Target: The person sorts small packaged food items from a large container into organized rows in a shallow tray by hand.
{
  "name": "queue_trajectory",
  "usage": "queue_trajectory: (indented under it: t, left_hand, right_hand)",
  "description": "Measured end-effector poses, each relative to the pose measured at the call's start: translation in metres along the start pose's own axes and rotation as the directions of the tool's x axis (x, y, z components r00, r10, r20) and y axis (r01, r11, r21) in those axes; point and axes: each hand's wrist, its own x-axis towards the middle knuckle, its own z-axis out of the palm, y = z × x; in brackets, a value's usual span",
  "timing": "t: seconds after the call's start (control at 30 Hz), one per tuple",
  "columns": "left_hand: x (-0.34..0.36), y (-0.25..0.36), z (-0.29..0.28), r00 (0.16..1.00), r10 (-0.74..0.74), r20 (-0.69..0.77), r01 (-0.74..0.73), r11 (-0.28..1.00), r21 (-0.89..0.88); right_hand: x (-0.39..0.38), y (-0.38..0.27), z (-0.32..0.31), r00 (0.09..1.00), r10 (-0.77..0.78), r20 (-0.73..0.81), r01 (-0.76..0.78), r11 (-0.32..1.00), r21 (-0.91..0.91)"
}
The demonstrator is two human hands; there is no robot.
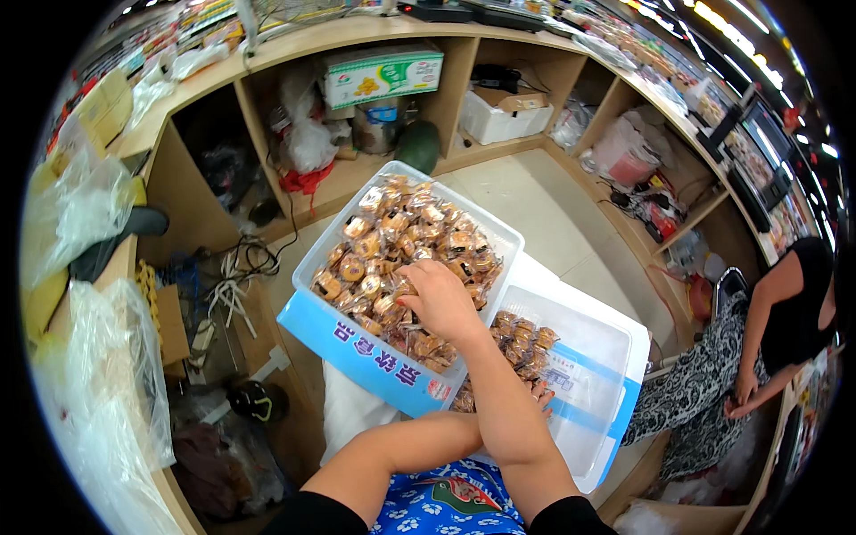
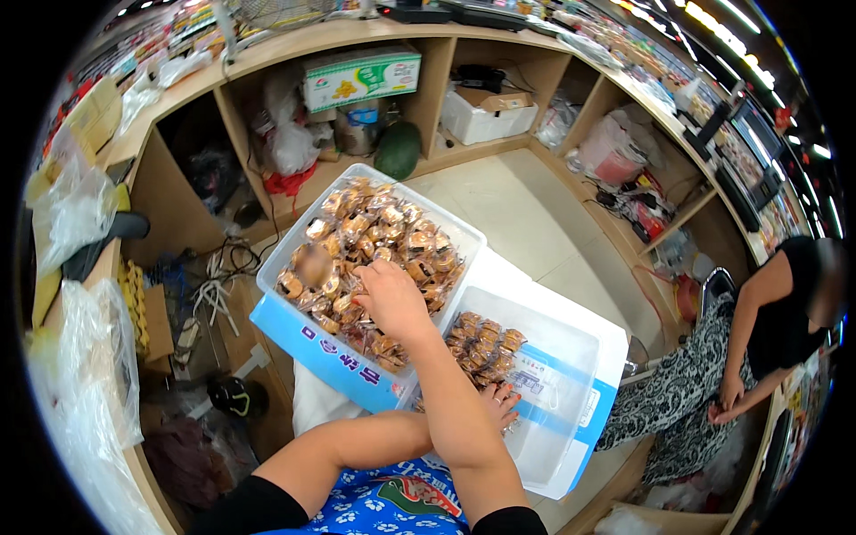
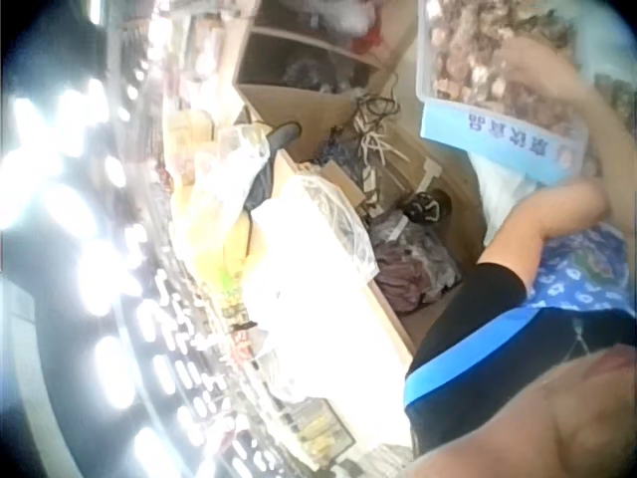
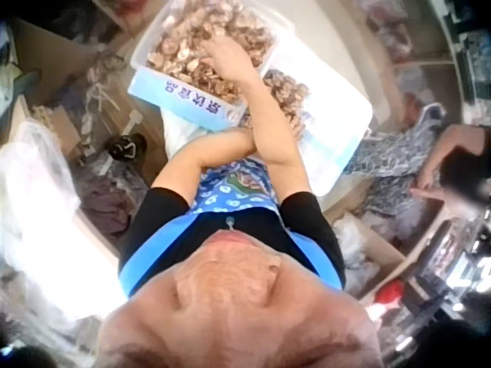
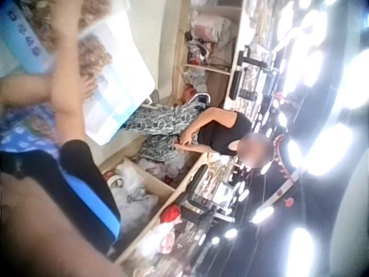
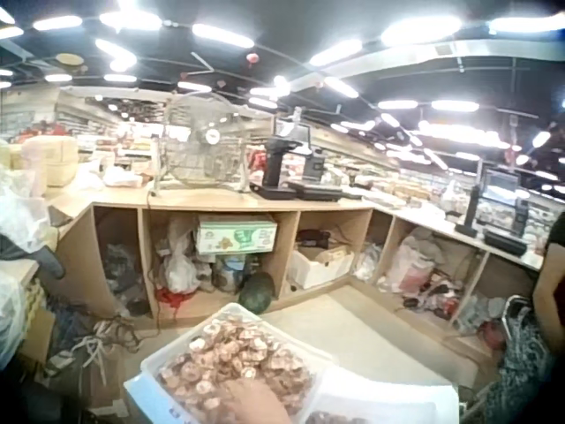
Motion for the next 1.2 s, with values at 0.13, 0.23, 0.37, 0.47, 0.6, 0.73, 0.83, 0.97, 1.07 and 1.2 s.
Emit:
queue_trajectory:
  t: [0.13,0.23,0.37,0.47,0.6,0.73,0.83,0.97,1.07,1.2]
  left_hand:
    - [0.006,-0.010,0.036,0.968,0.074,-0.241,-0.152,0.934,-0.322]
    - [0.003,0.011,-0.036,0.956,-0.046,0.288,-0.019,0.976,0.219]
    - [-0.016,-0.011,-0.015,0.991,-0.121,0.065,0.089,0.924,0.371]
    - [0.001,0.029,-0.117,0.866,-0.229,0.445,0.081,0.941,0.328]
    - [-0.003,-0.014,0.002,0.955,-0.098,-0.281,-0.046,0.884,-0.466]
    - [-0.004,0.003,0.004,0.994,-0.105,-0.028,0.100,0.985,-0.140]
    - [-0.002,0.010,-0.009,0.993,-0.116,0.036,0.119,0.986,-0.119]
    - [-0.003,0.018,-0.023,0.986,-0.155,0.059,0.163,0.967,-0.195]
    - [-0.004,0.025,-0.027,0.957,-0.290,0.025,0.272,0.859,-0.434]
    - [-0.008,0.018,-0.012,0.969,-0.196,-0.147,0.185,0.979,-0.089]
  right_hand:
    - [0.011,0.027,-0.009,0.775,0.371,-0.512,-0.166,0.900,0.402]
    - [0.014,0.057,-0.016,0.702,0.436,-0.564,-0.353,0.900,0.256]
    - [0.019,0.065,-0.006,0.770,0.450,-0.452,-0.423,0.891,0.167]
    - [0.013,0.056,-0.009,0.804,0.397,-0.443,-0.433,0.901,0.021]
    - [0.002,0.025,-0.004,0.869,0.025,-0.494,-0.153,0.964,-0.219]
    - [-0.002,0.000,-0.019,0.966,0.012,-0.259,-0.071,0.973,-0.221]
    - [0.002,0.026,-0.021,0.845,0.497,-0.198,-0.293,0.740,0.606]
    - [-0.004,0.064,-0.020,0.748,0.615,-0.247,-0.117,0.490,0.864]
    - [-0.004,0.064,-0.014,0.788,0.609,-0.091,-0.226,0.423,0.877]
    - [0.001,0.044,-0.007,0.815,0.578,-0.043,-0.438,0.662,0.608]
